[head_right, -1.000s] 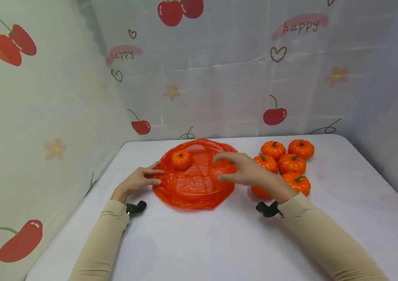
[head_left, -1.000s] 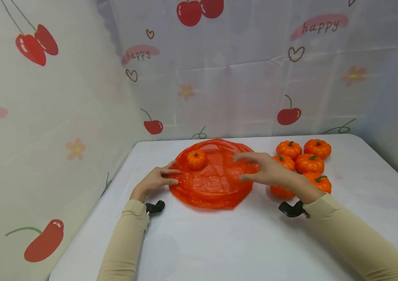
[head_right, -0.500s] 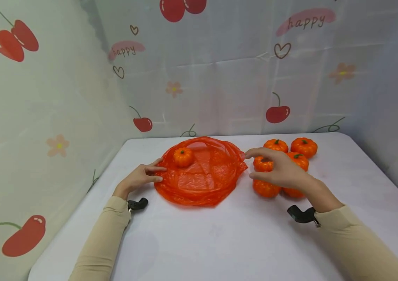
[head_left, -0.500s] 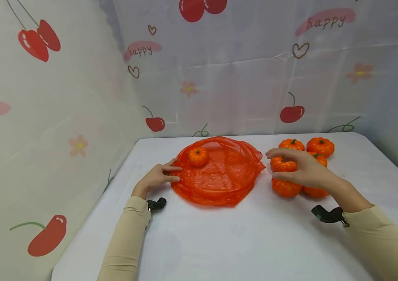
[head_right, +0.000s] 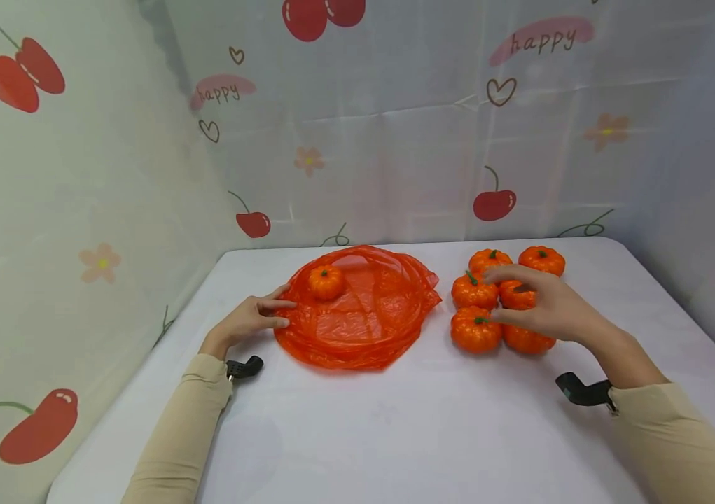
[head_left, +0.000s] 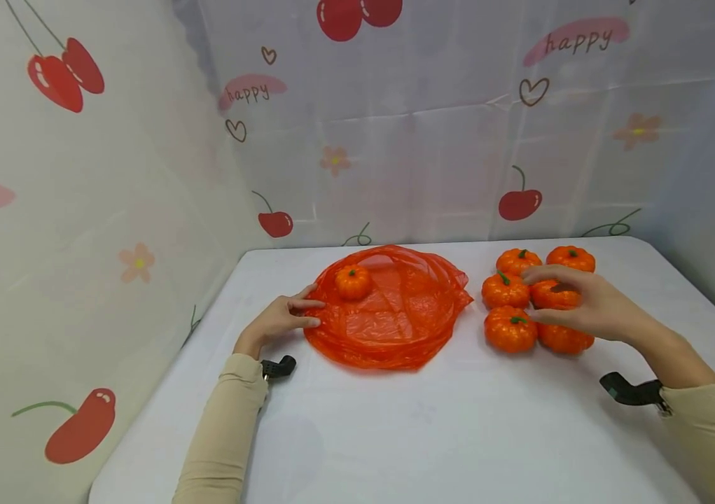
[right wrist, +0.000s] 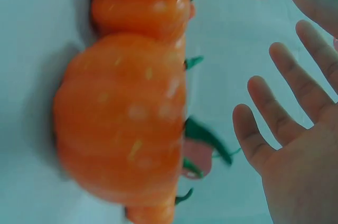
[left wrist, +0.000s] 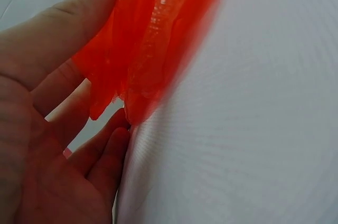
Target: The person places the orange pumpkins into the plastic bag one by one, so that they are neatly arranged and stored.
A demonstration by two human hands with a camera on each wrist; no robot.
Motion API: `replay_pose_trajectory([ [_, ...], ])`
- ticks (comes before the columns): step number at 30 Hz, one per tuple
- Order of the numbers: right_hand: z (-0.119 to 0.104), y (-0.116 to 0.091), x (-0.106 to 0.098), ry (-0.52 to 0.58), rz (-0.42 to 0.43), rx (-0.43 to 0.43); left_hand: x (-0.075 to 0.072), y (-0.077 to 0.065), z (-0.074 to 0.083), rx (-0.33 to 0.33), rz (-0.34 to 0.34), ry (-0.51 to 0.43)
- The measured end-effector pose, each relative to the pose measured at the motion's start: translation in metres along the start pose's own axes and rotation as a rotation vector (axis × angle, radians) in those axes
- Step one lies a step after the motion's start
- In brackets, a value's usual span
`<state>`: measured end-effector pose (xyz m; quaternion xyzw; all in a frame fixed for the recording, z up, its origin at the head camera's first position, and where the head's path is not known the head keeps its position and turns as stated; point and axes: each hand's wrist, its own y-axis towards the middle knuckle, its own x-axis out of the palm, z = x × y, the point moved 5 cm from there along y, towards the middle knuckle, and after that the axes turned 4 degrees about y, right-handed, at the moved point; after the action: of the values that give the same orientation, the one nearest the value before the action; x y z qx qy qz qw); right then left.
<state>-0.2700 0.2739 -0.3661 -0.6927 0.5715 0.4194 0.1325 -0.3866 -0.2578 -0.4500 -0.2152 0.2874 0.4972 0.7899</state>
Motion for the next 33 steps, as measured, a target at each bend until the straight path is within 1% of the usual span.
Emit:
replay_pose_trajectory([
  [4,0.017,-0.006,-0.005,-0.035,0.028,-0.011,0.001,-0.002,-0.002,-0.037,0.002,-0.002],
  [6,0.024,-0.009,-0.006,-0.032,0.029,-0.006,0.001,-0.002,-0.003,-0.041,0.004,-0.005],
  [11,0.038,-0.013,-0.009,-0.024,0.019,0.027,0.000,-0.002,-0.004,-0.025,0.009,-0.005],
  [16,0.049,-0.017,-0.008,0.015,0.017,-0.014,0.001,-0.001,-0.005,-0.026,0.001,-0.004],
  [18,0.053,-0.019,-0.008,0.040,0.011,-0.009,0.001,0.001,-0.004,-0.018,-0.004,-0.002],
  [23,0.062,-0.023,-0.008,0.055,-0.014,0.068,0.000,0.002,0.000,-0.002,-0.006,-0.005],
  [25,0.065,-0.024,-0.006,0.051,-0.027,0.089,0.000,0.003,0.001,-0.011,-0.004,-0.009],
  [29,0.070,-0.024,-0.004,0.049,-0.060,0.122,0.000,0.003,0.000,-0.020,-0.003,-0.015],
  [33,0.076,-0.024,-0.002,0.056,-0.099,0.137,0.000,0.001,-0.002,-0.026,-0.001,-0.020],
])
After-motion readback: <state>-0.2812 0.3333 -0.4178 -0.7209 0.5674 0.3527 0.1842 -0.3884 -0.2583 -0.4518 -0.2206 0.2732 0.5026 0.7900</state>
